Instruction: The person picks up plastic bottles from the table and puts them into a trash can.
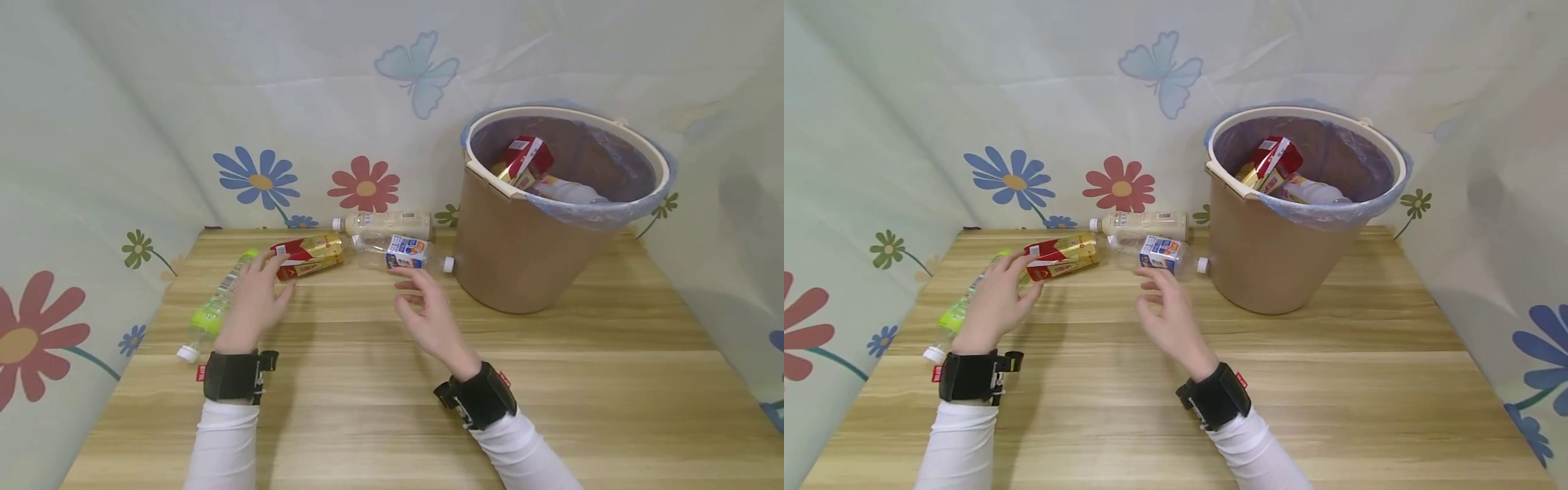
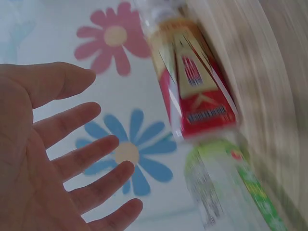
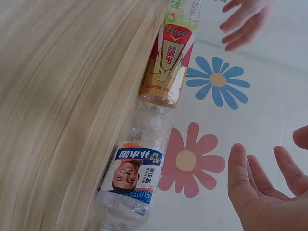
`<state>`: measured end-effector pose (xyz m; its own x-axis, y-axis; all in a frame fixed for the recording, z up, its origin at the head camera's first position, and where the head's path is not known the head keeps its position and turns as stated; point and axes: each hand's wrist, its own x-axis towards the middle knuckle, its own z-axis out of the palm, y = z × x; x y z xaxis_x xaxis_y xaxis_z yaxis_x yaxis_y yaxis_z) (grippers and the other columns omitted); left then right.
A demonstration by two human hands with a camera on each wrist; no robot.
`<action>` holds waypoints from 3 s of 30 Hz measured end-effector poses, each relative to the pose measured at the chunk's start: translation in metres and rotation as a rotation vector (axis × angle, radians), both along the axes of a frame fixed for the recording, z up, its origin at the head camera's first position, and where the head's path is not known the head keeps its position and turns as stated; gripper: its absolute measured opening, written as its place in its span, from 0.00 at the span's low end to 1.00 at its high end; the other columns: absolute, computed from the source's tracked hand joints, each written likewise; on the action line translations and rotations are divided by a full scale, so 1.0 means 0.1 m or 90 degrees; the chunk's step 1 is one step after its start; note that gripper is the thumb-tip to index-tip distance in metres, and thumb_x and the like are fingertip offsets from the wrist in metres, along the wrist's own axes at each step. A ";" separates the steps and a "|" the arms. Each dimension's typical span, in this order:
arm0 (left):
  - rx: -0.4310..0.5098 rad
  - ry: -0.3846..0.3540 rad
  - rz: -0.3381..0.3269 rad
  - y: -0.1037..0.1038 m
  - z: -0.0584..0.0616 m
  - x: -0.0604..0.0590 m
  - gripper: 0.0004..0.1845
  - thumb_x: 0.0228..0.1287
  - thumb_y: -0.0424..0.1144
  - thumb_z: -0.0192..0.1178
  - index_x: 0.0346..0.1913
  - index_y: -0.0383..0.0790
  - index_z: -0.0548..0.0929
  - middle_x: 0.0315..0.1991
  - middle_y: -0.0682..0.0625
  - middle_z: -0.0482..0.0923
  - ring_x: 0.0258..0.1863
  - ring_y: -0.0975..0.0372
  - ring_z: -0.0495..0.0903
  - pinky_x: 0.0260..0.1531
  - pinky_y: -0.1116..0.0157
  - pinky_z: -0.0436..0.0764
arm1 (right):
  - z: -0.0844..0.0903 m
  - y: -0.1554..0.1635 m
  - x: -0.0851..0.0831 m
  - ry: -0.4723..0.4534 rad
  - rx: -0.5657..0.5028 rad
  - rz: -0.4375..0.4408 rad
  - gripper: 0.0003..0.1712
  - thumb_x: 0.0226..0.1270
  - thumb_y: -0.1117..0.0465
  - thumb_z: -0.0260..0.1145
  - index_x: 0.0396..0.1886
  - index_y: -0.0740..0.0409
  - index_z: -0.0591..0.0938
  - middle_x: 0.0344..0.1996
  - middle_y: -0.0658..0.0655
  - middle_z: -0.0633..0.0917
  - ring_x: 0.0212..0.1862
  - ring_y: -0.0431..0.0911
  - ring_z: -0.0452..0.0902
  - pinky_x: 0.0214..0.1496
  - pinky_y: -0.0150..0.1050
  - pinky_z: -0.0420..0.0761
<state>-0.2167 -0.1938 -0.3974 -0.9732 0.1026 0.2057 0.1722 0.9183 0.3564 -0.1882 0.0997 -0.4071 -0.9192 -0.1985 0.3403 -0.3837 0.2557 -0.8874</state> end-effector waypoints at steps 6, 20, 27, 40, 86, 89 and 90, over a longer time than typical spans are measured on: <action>0.003 -0.022 0.060 -0.36 -0.04 0.04 0.32 0.68 0.40 0.58 0.72 0.33 0.66 0.72 0.27 0.61 0.68 0.28 0.61 0.65 0.29 0.64 | -0.01 -0.05 0.02 0.013 0.008 0.015 0.26 0.64 0.74 0.58 0.63 0.64 0.77 0.62 0.65 0.79 0.58 0.59 0.81 0.59 0.47 0.85; 0.023 -0.152 0.148 -0.68 -0.18 0.06 0.40 0.68 0.45 0.59 0.79 0.39 0.55 0.74 0.25 0.53 0.67 0.25 0.58 0.60 0.24 0.62 | -0.09 -0.17 0.10 0.094 0.105 0.028 0.25 0.65 0.71 0.61 0.63 0.61 0.77 0.61 0.62 0.79 0.56 0.55 0.80 0.57 0.50 0.86; 0.032 -0.183 0.145 -0.76 -0.22 0.06 0.44 0.66 0.43 0.60 0.80 0.39 0.51 0.72 0.21 0.54 0.65 0.25 0.61 0.58 0.25 0.66 | -0.10 -0.19 0.11 0.083 0.108 0.054 0.24 0.67 0.69 0.60 0.63 0.64 0.76 0.60 0.62 0.79 0.58 0.56 0.80 0.57 0.54 0.85; 0.027 -0.197 0.141 -0.82 -0.27 0.06 0.46 0.64 0.39 0.62 0.79 0.37 0.49 0.66 0.17 0.61 0.59 0.27 0.70 0.52 0.32 0.75 | -0.10 -0.18 0.11 0.070 0.116 0.062 0.24 0.67 0.69 0.61 0.64 0.63 0.76 0.61 0.61 0.79 0.59 0.55 0.80 0.58 0.53 0.85; 0.482 -0.025 -0.175 0.82 0.08 0.11 0.46 0.67 0.40 0.66 0.80 0.61 0.49 0.79 0.43 0.57 0.75 0.45 0.63 0.68 0.35 0.67 | 0.00 -0.02 0.06 0.046 0.026 0.024 0.37 0.67 0.73 0.59 0.76 0.55 0.66 0.64 0.64 0.77 0.59 0.57 0.81 0.58 0.48 0.86; 0.503 -0.035 -0.190 0.93 0.05 0.13 0.46 0.68 0.40 0.65 0.80 0.60 0.49 0.79 0.43 0.56 0.76 0.45 0.62 0.70 0.36 0.66 | 0.00 -0.01 0.06 0.042 0.026 0.029 0.38 0.69 0.72 0.58 0.78 0.53 0.63 0.64 0.65 0.77 0.59 0.58 0.81 0.58 0.49 0.86; 0.509 -0.037 -0.191 0.95 0.04 0.14 0.46 0.68 0.40 0.65 0.80 0.59 0.49 0.79 0.44 0.56 0.76 0.45 0.61 0.71 0.36 0.65 | 0.00 -0.01 0.05 0.041 0.025 0.030 0.39 0.69 0.71 0.58 0.79 0.52 0.62 0.65 0.65 0.77 0.59 0.58 0.81 0.58 0.50 0.85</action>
<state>-0.2031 -0.0984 -0.3931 -0.9394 0.2027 0.2766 0.3291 0.3061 0.8933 -0.1828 0.0984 -0.4076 -0.8848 -0.2560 0.3895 -0.4523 0.2704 -0.8499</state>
